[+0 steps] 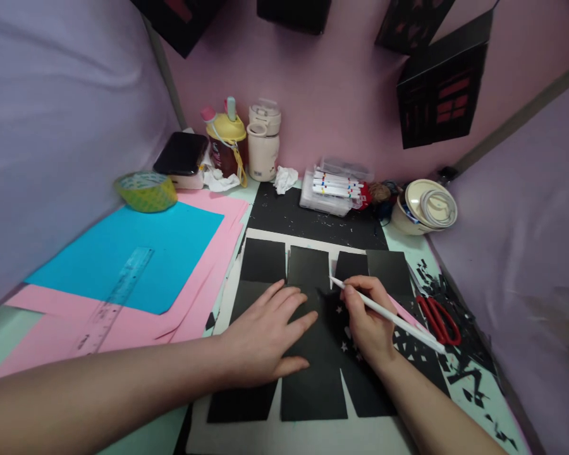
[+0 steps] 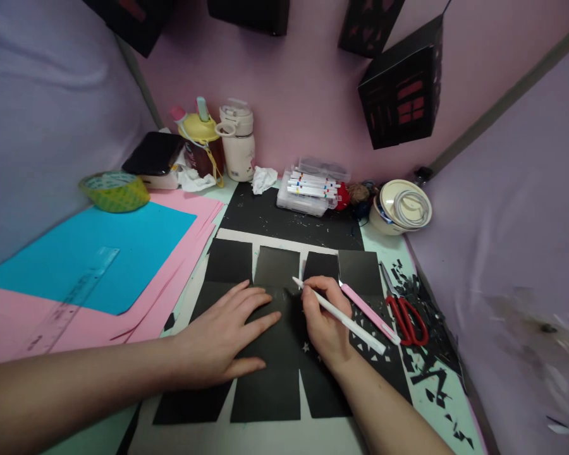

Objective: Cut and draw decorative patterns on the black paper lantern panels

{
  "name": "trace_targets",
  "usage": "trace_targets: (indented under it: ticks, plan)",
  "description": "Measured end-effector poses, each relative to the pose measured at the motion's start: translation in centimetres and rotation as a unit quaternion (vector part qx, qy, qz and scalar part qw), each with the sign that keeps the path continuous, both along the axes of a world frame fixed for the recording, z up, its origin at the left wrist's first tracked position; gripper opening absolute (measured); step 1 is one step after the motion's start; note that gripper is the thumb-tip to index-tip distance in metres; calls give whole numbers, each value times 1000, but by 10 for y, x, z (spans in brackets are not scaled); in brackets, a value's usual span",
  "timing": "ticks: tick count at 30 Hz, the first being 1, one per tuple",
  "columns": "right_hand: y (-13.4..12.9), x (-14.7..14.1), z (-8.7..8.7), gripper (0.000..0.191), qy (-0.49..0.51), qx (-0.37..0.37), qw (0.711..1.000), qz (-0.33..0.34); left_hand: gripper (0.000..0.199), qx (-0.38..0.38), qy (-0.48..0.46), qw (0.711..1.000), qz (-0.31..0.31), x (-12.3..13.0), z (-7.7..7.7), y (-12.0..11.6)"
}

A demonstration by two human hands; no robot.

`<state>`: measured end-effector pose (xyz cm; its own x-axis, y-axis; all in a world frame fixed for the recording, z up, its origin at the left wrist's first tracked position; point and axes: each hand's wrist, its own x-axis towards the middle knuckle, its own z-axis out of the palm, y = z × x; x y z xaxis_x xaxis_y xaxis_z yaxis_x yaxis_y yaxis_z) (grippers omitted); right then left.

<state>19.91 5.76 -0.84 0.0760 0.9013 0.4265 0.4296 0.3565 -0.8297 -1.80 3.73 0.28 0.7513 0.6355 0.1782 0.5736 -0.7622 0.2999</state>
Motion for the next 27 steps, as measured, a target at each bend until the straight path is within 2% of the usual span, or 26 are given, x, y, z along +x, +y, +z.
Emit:
trace_targets:
  ticks: [4,13,18,22,27]
  plan:
    - [1,-1,0,8,-5,2,1000,10,53,17,-16,1000,-20,0,-2,1]
    - [1,-2,1,11,-26,35,998,33,48,37,-24,999,-30,-1,-3,1]
    - [1,-5,2,7,-45,-18,996,75,39,60,-39,997,-32,-3,-5,0]
    - [3,-12,3,12,-80,-33,991,106,36,75,-43,996,-31,-3,-6,0]
    - [3,-20,6,13,-75,-68,988,112,33,78,-45,995,-35,-3,-5,-1]
